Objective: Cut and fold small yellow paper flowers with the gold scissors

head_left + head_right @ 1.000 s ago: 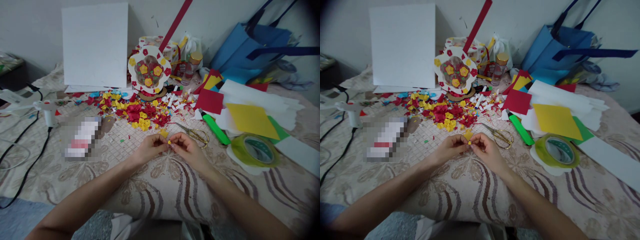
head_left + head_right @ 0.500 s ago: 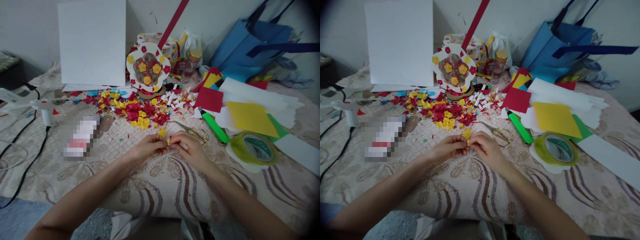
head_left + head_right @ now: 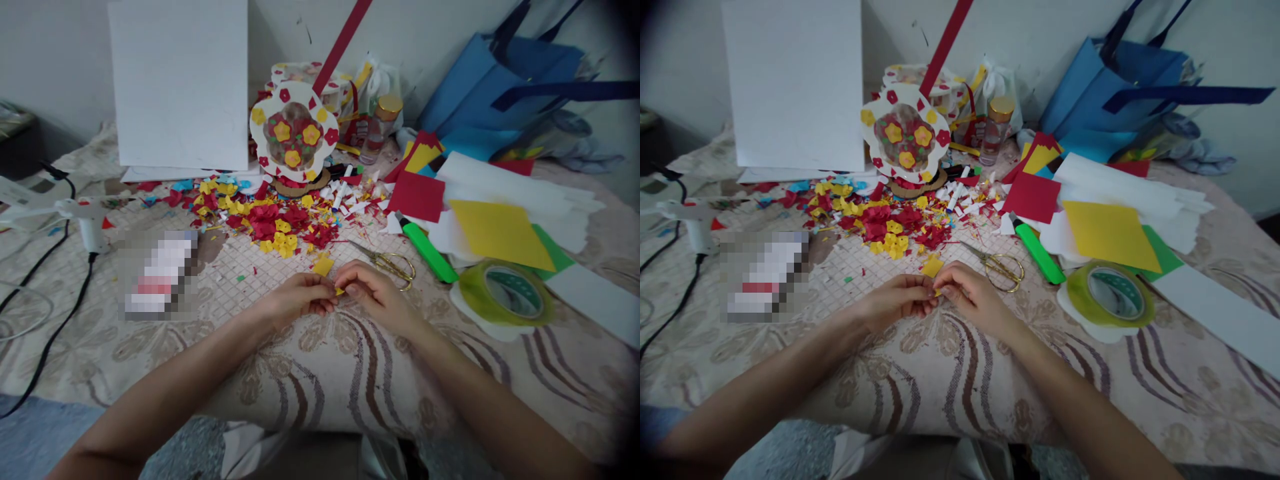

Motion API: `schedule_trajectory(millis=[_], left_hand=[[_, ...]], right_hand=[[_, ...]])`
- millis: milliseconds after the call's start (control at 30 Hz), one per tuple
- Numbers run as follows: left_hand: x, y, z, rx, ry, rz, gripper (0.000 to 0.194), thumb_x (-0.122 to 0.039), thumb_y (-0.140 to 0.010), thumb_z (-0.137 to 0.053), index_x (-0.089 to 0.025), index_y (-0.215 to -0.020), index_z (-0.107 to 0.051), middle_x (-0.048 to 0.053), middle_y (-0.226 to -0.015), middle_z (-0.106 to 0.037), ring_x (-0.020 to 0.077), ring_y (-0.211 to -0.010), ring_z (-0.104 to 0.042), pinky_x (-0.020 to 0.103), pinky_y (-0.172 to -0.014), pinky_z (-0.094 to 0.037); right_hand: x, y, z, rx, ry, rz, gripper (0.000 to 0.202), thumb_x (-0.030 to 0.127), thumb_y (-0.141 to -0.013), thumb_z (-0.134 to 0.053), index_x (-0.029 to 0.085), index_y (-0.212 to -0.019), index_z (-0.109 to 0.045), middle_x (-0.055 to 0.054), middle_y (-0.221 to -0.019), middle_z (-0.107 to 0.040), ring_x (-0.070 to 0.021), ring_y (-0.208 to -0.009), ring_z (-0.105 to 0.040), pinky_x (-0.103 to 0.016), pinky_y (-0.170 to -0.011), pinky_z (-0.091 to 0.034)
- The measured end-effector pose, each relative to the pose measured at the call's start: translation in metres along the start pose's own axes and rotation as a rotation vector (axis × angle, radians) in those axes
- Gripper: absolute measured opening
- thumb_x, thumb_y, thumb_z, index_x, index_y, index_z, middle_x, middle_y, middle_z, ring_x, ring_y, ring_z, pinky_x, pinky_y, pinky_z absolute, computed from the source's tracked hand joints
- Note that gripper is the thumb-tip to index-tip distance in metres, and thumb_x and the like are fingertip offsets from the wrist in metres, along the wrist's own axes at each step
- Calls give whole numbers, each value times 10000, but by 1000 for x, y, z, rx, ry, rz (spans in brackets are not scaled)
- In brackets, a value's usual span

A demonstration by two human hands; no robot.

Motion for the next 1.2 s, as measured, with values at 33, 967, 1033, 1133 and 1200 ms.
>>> schedule_trajectory(millis=[33, 967, 1033, 1133, 1200], left_hand=[[0, 0, 0, 11, 38, 20, 114, -207, -684, -678, -106, -692, -627, 10, -656, -621, 59, -553, -556, 182, -556, -408], [-12, 1, 1, -99, -254, -195, 141, -264, -749, -604, -127, -725, -581, 8, -646, -619, 88, -577, -555, 234, -600, -435], [-13, 1, 1, -92, -242, -197, 135, -257, -735, -616, -125, -745, -589, 9, -657, -622, 92, -588, -560, 239, -610, -441], [-11, 0, 2, -106, -250, -199, 154, -237, -684, -667, -127, -764, -595, -1, -648, -617, 94, -582, -556, 240, -605, -439], [-10, -1, 4, -142, -282, -213, 156, -237, -674, -677, -128, -749, -593, -6, -636, -609, 89, -563, -543, 231, -582, -425]], right_hand=[[-1, 0, 1, 28, -19, -2, 134, 200, -920, -453, 208, -955, -582, -56, -955, -587, -174, -928, -565, -325, -823, -445], [-31, 8, -12, -99, -219, -351, 67, 263, -879, -508, 199, -863, -521, -4, -789, -557, -139, -723, -565, -269, -653, -461], [-31, 9, -11, -125, -203, -357, 63, 260, -876, -507, 199, -865, -520, -6, -792, -562, -141, -724, -565, -269, -649, -464], [-29, 9, -11, -163, -154, -348, 47, 243, -868, -509, 201, -850, -521, -7, -788, -567, -140, -723, -555, -258, -635, -456], [-27, 9, -11, -191, -137, -347, 41, 232, -866, -504, 200, -845, -519, -10, -784, -567, -142, -726, -551, -258, -636, -452]])
Point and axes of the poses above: each hand's wrist, its own y-axis away from the middle knuckle, its own z-axis out of the back of the hand, x = y × z, the point moved 7 cm from there along -y, towards the middle knuckle
